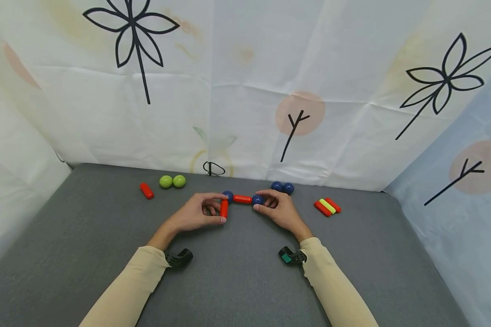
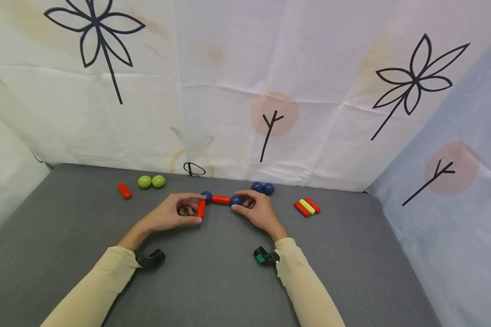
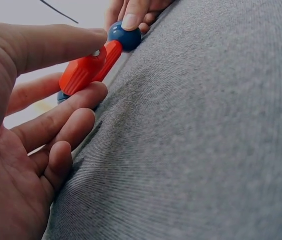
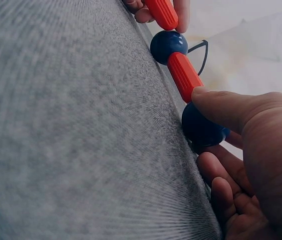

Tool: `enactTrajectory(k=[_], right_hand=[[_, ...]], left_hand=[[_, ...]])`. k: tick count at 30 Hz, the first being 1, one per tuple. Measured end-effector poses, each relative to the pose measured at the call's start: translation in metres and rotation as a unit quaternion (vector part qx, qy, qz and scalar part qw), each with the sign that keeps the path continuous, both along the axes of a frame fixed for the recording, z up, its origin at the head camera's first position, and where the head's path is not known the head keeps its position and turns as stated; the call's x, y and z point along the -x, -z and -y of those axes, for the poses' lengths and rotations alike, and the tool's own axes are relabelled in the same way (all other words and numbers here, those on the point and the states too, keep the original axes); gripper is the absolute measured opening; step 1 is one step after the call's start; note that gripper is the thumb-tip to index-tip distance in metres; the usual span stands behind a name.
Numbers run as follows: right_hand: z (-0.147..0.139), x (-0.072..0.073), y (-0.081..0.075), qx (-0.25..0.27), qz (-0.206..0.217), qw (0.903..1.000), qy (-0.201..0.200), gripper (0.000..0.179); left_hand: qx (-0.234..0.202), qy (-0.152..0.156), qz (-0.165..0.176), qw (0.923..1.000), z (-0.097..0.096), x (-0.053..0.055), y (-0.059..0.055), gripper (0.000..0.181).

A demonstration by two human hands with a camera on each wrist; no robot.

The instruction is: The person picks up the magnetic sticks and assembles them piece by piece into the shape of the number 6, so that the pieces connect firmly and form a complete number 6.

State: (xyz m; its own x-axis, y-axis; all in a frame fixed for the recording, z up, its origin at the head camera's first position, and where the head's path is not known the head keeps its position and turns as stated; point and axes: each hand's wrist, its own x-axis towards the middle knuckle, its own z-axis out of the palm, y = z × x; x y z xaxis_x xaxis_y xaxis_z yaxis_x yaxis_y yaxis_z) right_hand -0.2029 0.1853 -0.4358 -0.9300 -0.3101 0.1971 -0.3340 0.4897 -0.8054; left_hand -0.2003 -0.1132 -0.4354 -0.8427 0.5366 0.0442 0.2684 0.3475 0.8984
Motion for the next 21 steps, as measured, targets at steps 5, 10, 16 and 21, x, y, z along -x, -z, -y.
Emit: enactTrajectory(k=[5, 10, 16, 21], right_hand=[[-0.0039, 0.0063, 0.0101, -0.002, 0.004, 1.0, 0.004, 0.037], [-0.0041, 0.0063, 0.0102, -0.005, 0.005, 1.0, 0.002, 0.036], [-0.004, 0.0067, 0.0099, -0.007, -0.001, 1.0, 0.0, 0.036], [-0.0042, 0.0065, 0.0097, -0.007, -0.001, 1.0, 0.0, 0.037]], left_hand=[[-0.004, 0.0, -0.008, 1.0, 0.0001, 0.0008, 0.0017, 0.058], [-0.008, 0.005, -0.017, 0.9998, 0.0, 0.0004, 0.001, 0.056], [-0.002, 0.008, -0.028, 0.9996, -0.0006, 0.0002, 0.0016, 0.05], [0.004, 0.019, -0.048, 0.9987, -0.001, 0.0001, 0.003, 0.048]])
